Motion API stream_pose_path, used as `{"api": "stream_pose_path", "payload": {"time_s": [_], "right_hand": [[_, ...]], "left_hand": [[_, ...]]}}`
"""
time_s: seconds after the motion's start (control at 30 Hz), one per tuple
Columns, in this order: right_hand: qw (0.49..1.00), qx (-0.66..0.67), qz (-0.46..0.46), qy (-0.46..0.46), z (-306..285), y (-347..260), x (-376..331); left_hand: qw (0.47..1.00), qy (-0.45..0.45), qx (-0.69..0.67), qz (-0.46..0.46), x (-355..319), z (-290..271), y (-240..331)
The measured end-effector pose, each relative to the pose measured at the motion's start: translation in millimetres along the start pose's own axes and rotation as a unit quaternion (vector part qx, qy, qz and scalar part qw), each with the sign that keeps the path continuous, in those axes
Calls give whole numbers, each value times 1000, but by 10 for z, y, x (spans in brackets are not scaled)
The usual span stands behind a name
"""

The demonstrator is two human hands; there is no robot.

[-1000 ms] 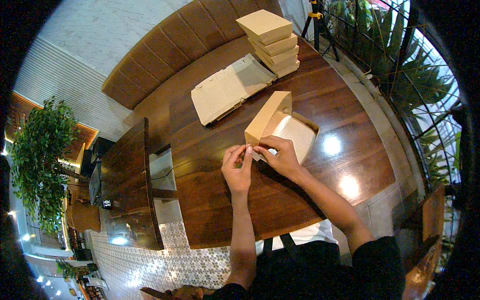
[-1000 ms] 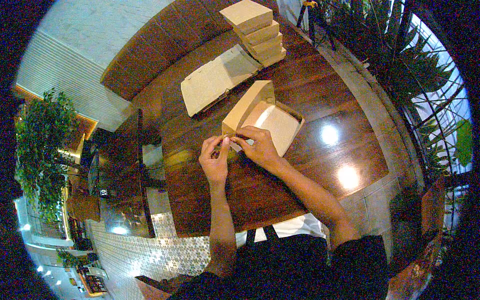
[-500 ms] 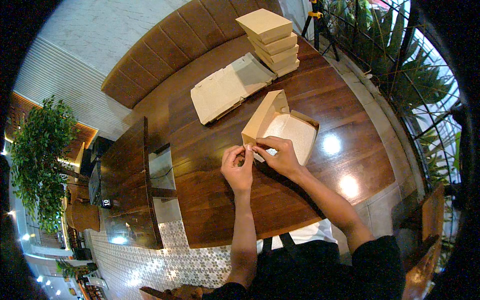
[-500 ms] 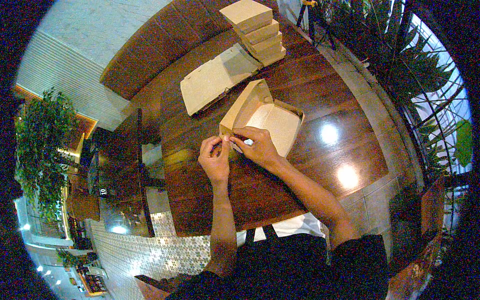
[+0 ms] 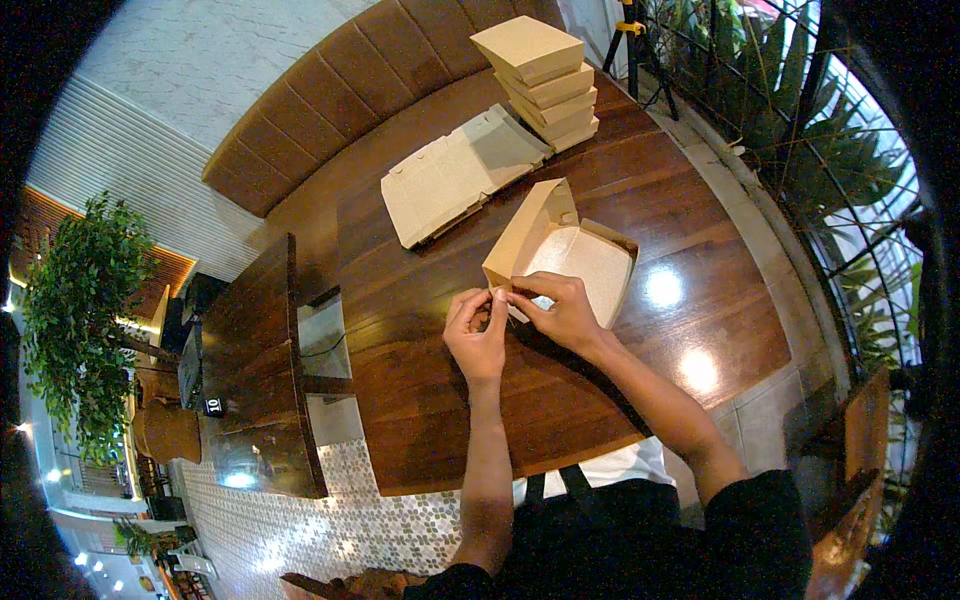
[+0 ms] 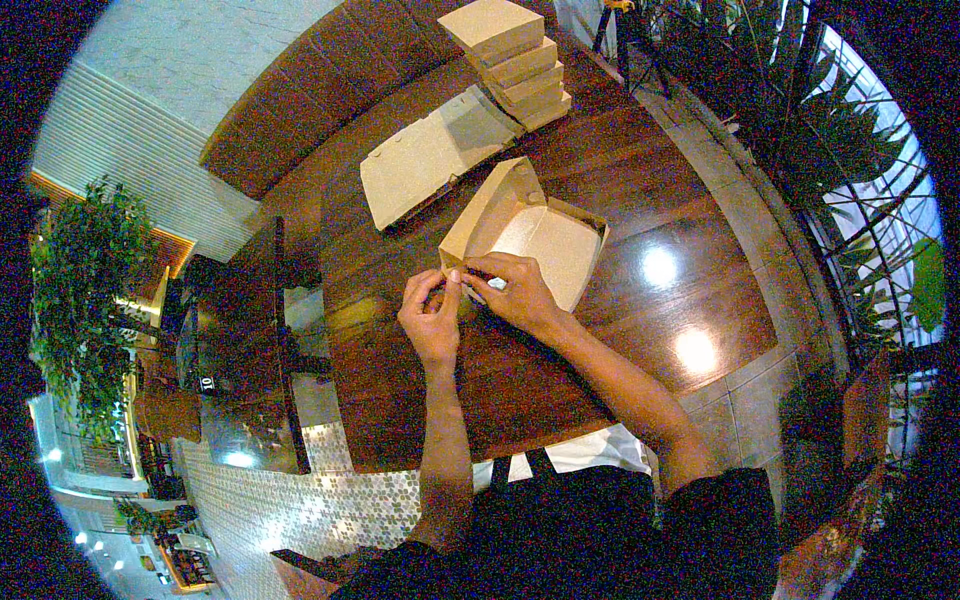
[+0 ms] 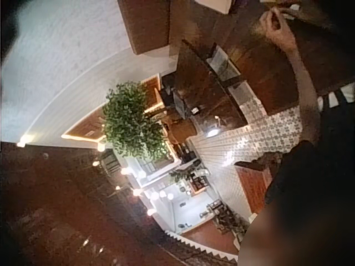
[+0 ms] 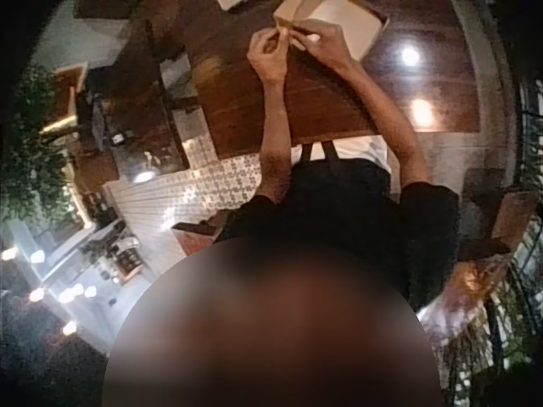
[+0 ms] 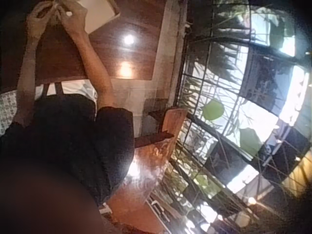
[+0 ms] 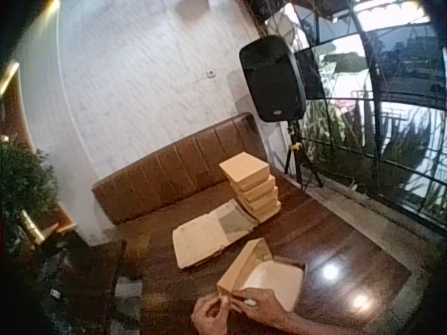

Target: The person assembles flat cardboard boxes by folding the sides and inserting tabs into slots to form rectangular containers. They repeat this process for multiple boxes, stacking the completed ones on the table.

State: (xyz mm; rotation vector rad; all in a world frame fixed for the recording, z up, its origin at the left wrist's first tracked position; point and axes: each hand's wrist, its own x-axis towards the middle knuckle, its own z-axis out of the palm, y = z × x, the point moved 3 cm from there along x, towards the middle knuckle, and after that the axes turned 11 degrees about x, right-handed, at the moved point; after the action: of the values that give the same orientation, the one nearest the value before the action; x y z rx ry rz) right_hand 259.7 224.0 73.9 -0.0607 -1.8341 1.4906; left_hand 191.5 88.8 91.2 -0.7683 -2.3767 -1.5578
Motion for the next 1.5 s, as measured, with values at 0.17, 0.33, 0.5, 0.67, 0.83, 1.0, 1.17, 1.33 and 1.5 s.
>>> {"api": "stream_pose_path", "payload": {"time_s": [0.17, 0.33, 0.5, 0.67, 0.83, 1.0, 1.17, 1.33, 1.5], "right_hand": [[1000, 2, 8, -4, -8, -40, -3], [1000, 7, 3, 1, -6, -34, 9], [1000, 1, -7, -6, -3, -42, 1], [1000, -2, -4, -9, -6, -26, -8], [1000, -2, -9, -5, -2, 40, -20], [1000, -10, -22, -14, -18, 88, -25], [999, -4, -32, -26, -10, 100, -31], [999, 15, -25, -45, -28, 94, -24], [996, 61, -3, -71, -84, 110, 48]], "left_hand": [[998, 13, -24, -56, -42, 13, -35], [1000, 9, -5, -25, -10, 8, -26], [998, 15, -24, -54, -31, 20, -36], [999, 28, -22, -29, -38, 22, -18], [999, 15, -30, -33, -35, 24, -29], [999, -24, 13, -23, 12, -33, -33], [998, -39, -15, -36, 24, -54, -27], [998, -39, 25, -38, 42, -80, -10], [997, -62, 44, 16, 64, -108, 36]]}}
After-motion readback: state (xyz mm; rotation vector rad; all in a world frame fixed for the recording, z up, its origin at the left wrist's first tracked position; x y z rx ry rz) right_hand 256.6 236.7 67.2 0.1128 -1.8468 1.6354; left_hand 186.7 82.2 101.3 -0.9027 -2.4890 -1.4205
